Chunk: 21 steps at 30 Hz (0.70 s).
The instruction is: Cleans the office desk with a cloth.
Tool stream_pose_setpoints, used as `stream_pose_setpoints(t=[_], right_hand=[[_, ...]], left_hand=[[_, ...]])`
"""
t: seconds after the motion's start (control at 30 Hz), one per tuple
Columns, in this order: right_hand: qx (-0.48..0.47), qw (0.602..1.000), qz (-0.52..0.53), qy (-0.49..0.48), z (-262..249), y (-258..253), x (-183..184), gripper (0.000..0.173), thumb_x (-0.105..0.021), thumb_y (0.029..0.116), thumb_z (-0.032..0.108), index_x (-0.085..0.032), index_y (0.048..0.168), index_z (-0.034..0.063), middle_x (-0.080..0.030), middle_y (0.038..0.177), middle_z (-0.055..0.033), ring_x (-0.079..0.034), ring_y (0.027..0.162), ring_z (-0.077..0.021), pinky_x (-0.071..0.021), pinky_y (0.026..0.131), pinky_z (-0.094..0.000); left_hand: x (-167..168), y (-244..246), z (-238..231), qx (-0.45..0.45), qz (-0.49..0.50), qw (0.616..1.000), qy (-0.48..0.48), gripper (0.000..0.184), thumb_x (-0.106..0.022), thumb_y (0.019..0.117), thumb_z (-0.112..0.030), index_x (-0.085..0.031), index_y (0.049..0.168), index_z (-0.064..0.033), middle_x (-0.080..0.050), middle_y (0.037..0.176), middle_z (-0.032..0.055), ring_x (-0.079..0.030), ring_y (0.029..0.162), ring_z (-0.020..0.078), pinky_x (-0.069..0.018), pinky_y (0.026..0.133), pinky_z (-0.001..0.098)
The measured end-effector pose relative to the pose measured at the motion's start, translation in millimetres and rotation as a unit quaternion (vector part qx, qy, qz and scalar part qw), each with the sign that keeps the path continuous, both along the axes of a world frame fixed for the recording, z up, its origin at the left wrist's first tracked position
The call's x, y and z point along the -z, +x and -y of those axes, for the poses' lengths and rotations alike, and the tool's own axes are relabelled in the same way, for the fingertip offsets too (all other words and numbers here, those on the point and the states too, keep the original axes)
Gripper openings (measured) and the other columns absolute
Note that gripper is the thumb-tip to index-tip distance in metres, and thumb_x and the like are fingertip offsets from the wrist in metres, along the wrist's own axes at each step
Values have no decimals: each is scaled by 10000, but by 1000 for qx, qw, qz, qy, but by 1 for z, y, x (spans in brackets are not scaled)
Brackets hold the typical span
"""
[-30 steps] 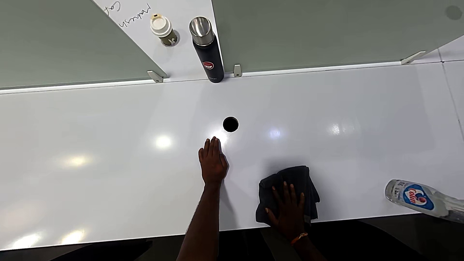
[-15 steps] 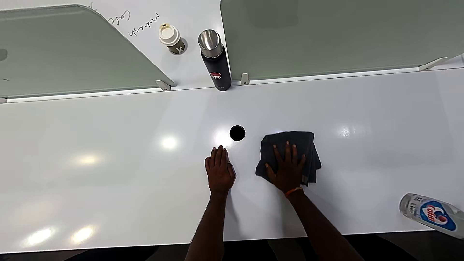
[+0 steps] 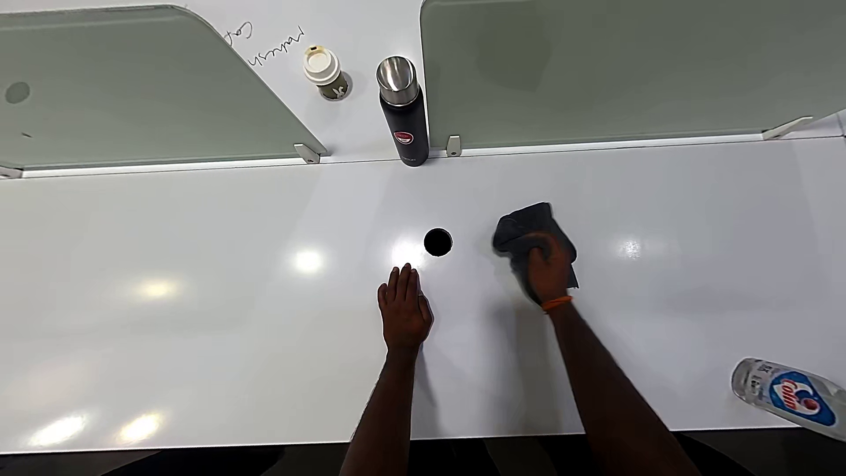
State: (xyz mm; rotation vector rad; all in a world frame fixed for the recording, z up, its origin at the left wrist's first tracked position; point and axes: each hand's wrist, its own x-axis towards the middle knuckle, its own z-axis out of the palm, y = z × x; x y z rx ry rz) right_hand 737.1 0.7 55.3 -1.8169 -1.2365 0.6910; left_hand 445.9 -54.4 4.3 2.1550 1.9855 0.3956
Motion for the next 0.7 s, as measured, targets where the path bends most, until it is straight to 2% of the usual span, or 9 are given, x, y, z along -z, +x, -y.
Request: stream_pose_setpoints(t=[0.03, 0.1, 0.2, 0.27, 0.33, 0.4, 0.47, 0.6, 0.7], right_hand=[[24, 993, -113, -12, 6, 6, -21, 295, -460, 981, 54, -666, 1185, 0, -712, 1086, -86, -689, 973, -134, -592, 860, -351], [46, 949, -311, -36, 27, 18, -62, 326, -395, 996, 168, -621, 1230, 142, -696, 1044, 48, -664, 933, -27, -583, 813, -277], [80, 906, -415, -17, 48, 33, -86, 334, -330, 1029, 197, -649, 937, 239, -705, 827, 124, -663, 766, 41, -575, 676, -181], [136, 932, -325, -90, 49, 45, -80, 283, -377, 1069, 304, -646, 1065, 215, -701, 922, 80, -667, 837, 8, -577, 717, -217], [168, 966, -132, -145, 50, 66, -60, 417, -437, 1085, 366, -573, 1355, 78, -642, 1282, -119, -622, 1151, -198, -512, 965, -426], [188, 975, 43, -108, 56, 85, -49, 474, -482, 1071, 314, -511, 1409, -17, -555, 1406, -256, -575, 1264, -359, -466, 1054, -529], [176, 974, 131, -49, 64, 89, -45, 455, -487, 1063, 269, -511, 1418, -13, -523, 1449, -254, -528, 1328, -349, -435, 1090, -501], [-45, 970, 238, 6, 70, 53, -31, 442, -487, 1022, 274, -594, 1364, 16, -556, 1458, -190, -497, 1398, -332, -407, 1161, -526], [-128, 939, 314, -61, 55, 22, -2, 641, -490, 962, 552, -525, 1500, 206, -401, 1616, -116, -305, 1527, -340, -216, 1203, -651]], left_hand=[[-1, 0, 0, 1, 2, 1000, -3, 558, -267, 1010, -276, -567, 1449, -108, -467, 1587, 29, -352, 1512, 262, -256, 1198, 545], [-2, 0, -1, 2, 3, 1000, 1, 554, -268, 1012, -275, -575, 1442, -108, -474, 1582, 28, -357, 1508, 264, -259, 1198, 542], [-1, 0, 0, 2, 5, 1000, 4, 547, -266, 1021, -274, -561, 1453, -114, -462, 1590, 26, -344, 1516, 260, -258, 1198, 544], [-1, 0, 0, 2, 7, 1000, 5, 551, -264, 1019, -278, -554, 1460, -119, -453, 1597, 21, -328, 1524, 255, -247, 1205, 539], [-1, 0, -1, 2, 8, 1000, 9, 548, -262, 1026, -282, -556, 1458, -117, -454, 1596, 27, -330, 1522, 260, -251, 1200, 537], [-2, 1, -1, 3, 5, 1000, 13, 544, -265, 1025, -277, -562, 1451, -113, -461, 1590, 33, -341, 1516, 261, -261, 1196, 544], [-2, 0, -1, 5, 0, 1000, 9, 540, -269, 1025, -272, -560, 1451, -113, -458, 1591, 36, -337, 1517, 266, -263, 1195, 544], [0, 0, -1, 6, 0, 1000, 1, 548, -260, 1028, -282, -542, 1468, -120, -436, 1607, 26, -305, 1532, 254, -246, 1205, 540], [0, 0, -1, 5, -6, 1000, -1, 547, -262, 1022, -277, -543, 1467, -124, -439, 1604, 26, -310, 1529, 252, -257, 1198, 538]])
